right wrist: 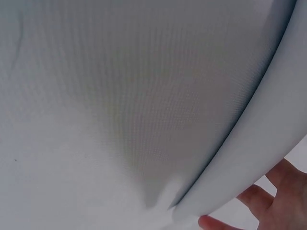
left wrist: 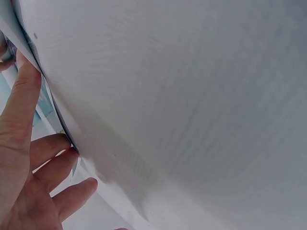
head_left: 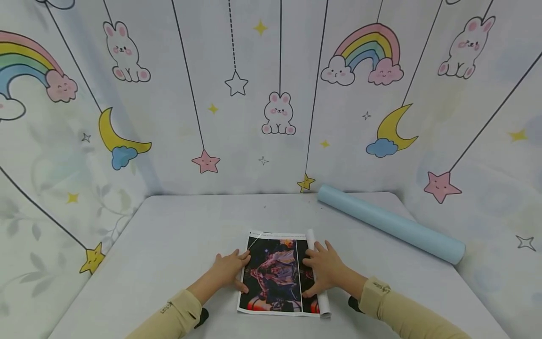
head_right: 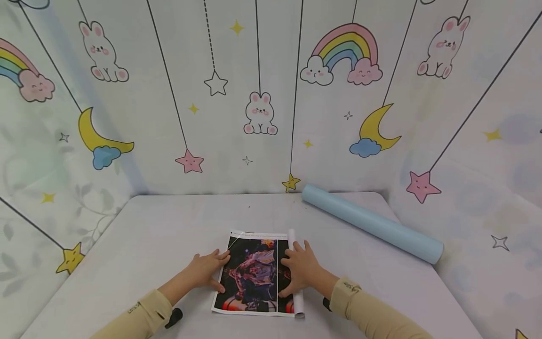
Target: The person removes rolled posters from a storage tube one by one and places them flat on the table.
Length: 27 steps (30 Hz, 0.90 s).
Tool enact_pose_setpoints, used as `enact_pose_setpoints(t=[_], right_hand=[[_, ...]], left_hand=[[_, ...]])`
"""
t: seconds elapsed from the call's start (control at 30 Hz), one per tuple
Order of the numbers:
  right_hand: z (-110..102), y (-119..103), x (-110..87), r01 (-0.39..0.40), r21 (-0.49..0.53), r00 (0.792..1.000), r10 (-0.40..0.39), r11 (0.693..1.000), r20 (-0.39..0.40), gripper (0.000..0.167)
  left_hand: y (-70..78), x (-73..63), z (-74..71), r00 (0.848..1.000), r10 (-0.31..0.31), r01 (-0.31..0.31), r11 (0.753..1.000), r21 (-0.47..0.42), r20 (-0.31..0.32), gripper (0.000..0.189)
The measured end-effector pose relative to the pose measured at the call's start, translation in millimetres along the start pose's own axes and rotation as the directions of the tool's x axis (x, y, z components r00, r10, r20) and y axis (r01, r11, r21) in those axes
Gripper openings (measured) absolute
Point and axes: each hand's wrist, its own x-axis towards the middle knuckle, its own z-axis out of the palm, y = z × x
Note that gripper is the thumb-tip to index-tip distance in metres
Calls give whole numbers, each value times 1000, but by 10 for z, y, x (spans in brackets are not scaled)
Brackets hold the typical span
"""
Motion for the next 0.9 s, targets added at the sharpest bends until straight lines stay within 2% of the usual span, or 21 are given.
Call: enact_pose_setpoints(t=[0.3,0.43,0.67,0.9], right_hand=[[96,142,-58,-33,-32,999,33,999,1,82],[128,218,-112,-37,-10,999,36,999,-23,78],[138,306,-211,-48,40,999,48,998,16,81],[131,417,-294,-59,52,997,56,997,48,87]], left_hand=[[-30,-81,-60,1000,2,-2,1000,-3,-6,91],[-56,-85,-52,1000,-3,3,1000,-10,2,92],[-66,-60,2,1000,22,-22,1000,-12,-15,92],[-72,-74,3,1000,7,-7,1000,-10,-20,92]])
